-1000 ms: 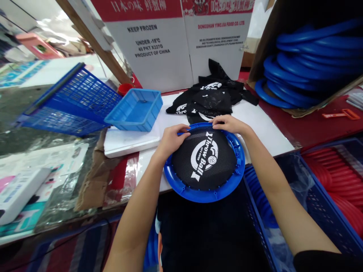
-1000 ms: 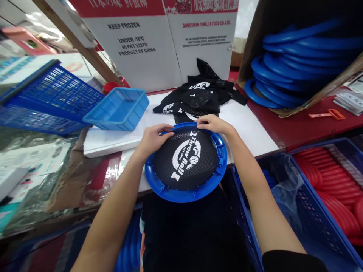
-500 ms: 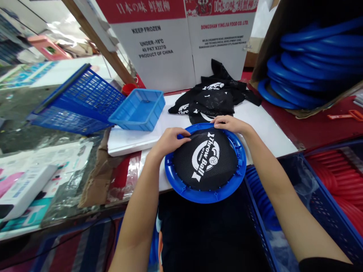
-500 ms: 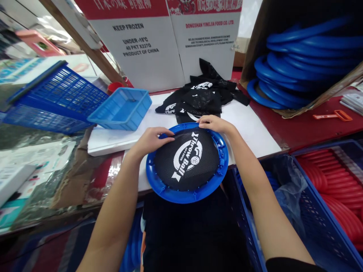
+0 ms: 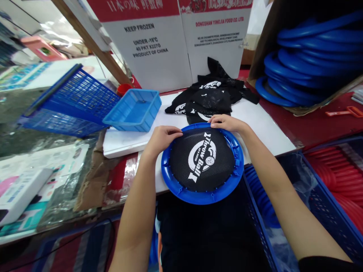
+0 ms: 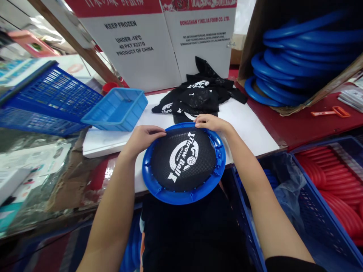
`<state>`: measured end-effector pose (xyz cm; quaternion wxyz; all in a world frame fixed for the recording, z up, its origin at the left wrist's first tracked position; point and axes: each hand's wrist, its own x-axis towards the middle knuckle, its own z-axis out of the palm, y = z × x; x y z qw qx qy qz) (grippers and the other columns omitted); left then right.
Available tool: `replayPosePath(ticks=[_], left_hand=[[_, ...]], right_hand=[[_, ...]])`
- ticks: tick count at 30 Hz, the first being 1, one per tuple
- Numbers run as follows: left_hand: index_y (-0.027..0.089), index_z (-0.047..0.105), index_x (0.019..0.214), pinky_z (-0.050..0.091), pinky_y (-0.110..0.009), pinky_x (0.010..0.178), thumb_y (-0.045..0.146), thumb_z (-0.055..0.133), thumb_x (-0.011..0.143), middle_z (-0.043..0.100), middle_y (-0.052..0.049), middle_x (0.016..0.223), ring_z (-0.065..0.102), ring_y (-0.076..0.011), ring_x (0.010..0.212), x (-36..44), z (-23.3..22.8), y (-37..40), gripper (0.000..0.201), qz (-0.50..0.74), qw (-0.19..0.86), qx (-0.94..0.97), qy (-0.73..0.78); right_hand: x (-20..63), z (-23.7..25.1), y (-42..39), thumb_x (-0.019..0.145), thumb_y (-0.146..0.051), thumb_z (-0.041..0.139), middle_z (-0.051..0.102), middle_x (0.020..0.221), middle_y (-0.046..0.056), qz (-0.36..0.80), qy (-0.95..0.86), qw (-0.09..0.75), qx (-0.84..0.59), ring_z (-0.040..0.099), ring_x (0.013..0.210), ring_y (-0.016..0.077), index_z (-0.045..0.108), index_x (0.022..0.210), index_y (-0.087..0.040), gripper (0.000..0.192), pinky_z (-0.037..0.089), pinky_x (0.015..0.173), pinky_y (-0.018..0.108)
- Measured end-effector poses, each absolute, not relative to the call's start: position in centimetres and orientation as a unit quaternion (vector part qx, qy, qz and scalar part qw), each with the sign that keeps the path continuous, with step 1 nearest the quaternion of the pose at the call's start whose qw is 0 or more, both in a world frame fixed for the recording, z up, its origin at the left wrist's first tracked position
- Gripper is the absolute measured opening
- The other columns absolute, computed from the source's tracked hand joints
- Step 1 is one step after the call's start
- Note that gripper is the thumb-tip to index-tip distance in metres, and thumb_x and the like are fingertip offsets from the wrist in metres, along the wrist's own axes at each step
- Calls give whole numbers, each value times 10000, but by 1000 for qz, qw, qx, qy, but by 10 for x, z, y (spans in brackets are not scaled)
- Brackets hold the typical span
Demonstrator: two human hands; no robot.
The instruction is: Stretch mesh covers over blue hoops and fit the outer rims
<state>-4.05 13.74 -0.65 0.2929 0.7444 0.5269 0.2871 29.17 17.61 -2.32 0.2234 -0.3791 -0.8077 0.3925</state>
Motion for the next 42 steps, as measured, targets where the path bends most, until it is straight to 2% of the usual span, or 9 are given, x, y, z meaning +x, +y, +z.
replayPosePath(ticks=[10,17,19,22,25,28,33,37,42], left_hand=[[212,821,907,614,-418,919,382,814,737,832,-66,925,770,-271,920,-43,-13,142,240,324,370,705,511],[227,807,885,600,-410,917,398,743,822,801,-69,954,735,-251,922,-48,-6,138,193,284,345,767,460],[242,800,859,598,-402,905,406,735,846,777,-69,983,714,-245,926,-47,-5,137,177,251,314,808,430],[249,799,877,575,-435,969,408,763,849,735,-79,1083,687,-258,995,-45,-10,136,165,215,254,856,397],[257,814,908,491,-531,1094,406,800,850,694,-98,1195,619,-324,1183,-43,-16,134,161,184,181,879,400],[267,813,892,439,-588,1116,451,833,834,669,-101,1242,547,-369,1253,-43,-19,131,194,155,139,883,421],[234,749,841,513,-503,1013,491,822,815,670,-105,1154,593,-327,1093,-43,-16,129,268,131,182,872,435],[237,743,879,543,-441,965,366,730,863,711,-71,997,653,-277,981,-45,-9,130,131,148,262,851,430],[242,794,862,570,-393,911,338,719,866,802,-42,929,712,-254,915,-47,-2,131,122,230,336,772,487]], right_hand=[[287,-28,174,918,-419,663,730,1302,70,373,-805,230,-399,654,1207,278,766,859,-235,219,467,1166,494],[288,-19,166,932,-444,646,751,1240,93,370,-790,275,-405,679,1182,291,783,940,-220,263,489,1130,542],[285,-17,161,938,-455,660,696,1376,93,343,-798,292,-401,628,1296,306,799,985,-237,262,436,1185,576],[279,-19,155,914,-433,731,546,1589,62,286,-841,237,-393,429,1517,343,826,1028,-287,208,270,1288,626],[273,-22,151,911,-400,752,447,1678,31,251,-863,164,-407,275,1607,368,825,1114,-325,228,182,1315,651],[268,-22,147,915,-350,734,433,1689,38,244,-870,131,-409,236,1624,379,803,1162,-323,257,165,1308,683],[263,-17,145,878,-298,746,520,1620,78,253,-873,141,-393,369,1567,348,756,950,-243,91,271,1288,627],[263,-14,146,904,-356,722,656,1463,92,288,-850,188,-399,563,1415,318,708,905,-238,119,411,1208,557],[264,-14,148,945,-408,646,756,1276,89,305,-827,250,-400,656,1276,317,714,932,-243,179,458,1148,537]])
